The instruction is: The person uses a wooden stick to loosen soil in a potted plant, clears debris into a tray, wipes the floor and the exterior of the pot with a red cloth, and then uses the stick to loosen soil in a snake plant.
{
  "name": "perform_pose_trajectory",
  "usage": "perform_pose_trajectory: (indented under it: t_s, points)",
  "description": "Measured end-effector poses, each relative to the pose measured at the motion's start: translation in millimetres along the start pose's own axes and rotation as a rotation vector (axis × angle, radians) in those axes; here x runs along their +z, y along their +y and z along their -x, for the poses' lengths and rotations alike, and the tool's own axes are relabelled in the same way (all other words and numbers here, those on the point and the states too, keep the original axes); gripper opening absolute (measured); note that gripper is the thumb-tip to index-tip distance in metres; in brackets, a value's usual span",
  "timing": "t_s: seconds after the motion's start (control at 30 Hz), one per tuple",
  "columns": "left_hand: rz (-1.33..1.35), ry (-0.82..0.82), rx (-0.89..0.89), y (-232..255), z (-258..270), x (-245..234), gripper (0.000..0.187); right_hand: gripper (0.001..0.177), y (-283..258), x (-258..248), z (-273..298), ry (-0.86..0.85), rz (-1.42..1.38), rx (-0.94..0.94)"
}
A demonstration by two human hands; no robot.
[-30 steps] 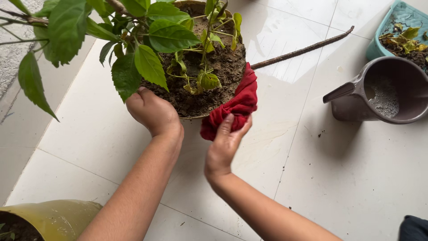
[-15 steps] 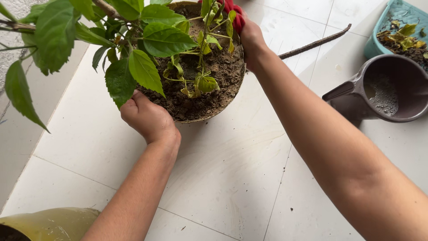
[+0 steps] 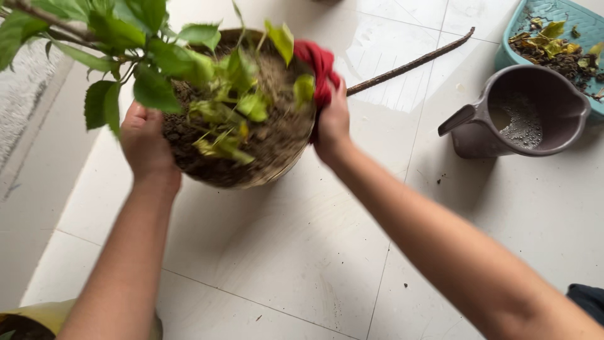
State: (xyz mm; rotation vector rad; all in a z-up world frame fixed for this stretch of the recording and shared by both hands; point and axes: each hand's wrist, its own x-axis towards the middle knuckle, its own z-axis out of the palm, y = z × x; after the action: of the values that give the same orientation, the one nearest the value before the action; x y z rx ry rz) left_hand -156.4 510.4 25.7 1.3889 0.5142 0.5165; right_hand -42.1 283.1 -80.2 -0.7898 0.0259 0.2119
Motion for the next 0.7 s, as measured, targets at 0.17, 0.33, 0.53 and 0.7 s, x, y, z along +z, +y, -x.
perform_pose_trajectory:
  t_s: [0.17,0.33,0.53,0.7]
  points:
    - [-0.133,0.486,0.378,-1,12,-33,0.039,0.037,11,-1,85,0.105,0.074,-0.055]
    - [-0.465,0.097,0.435,-23,167,17,0.024,0.037,22,-34,96,0.266,0.12,0.06]
    - [-0.929,-0.407,0.904,-8,166,99,0.031,0.041,-5,-59,117,0.282,0.091,0.061]
    - [-1.099,-0.309,0.847,-28,121,145,0.063,0.042,-9,-8,128,0.017,0.107,0.008]
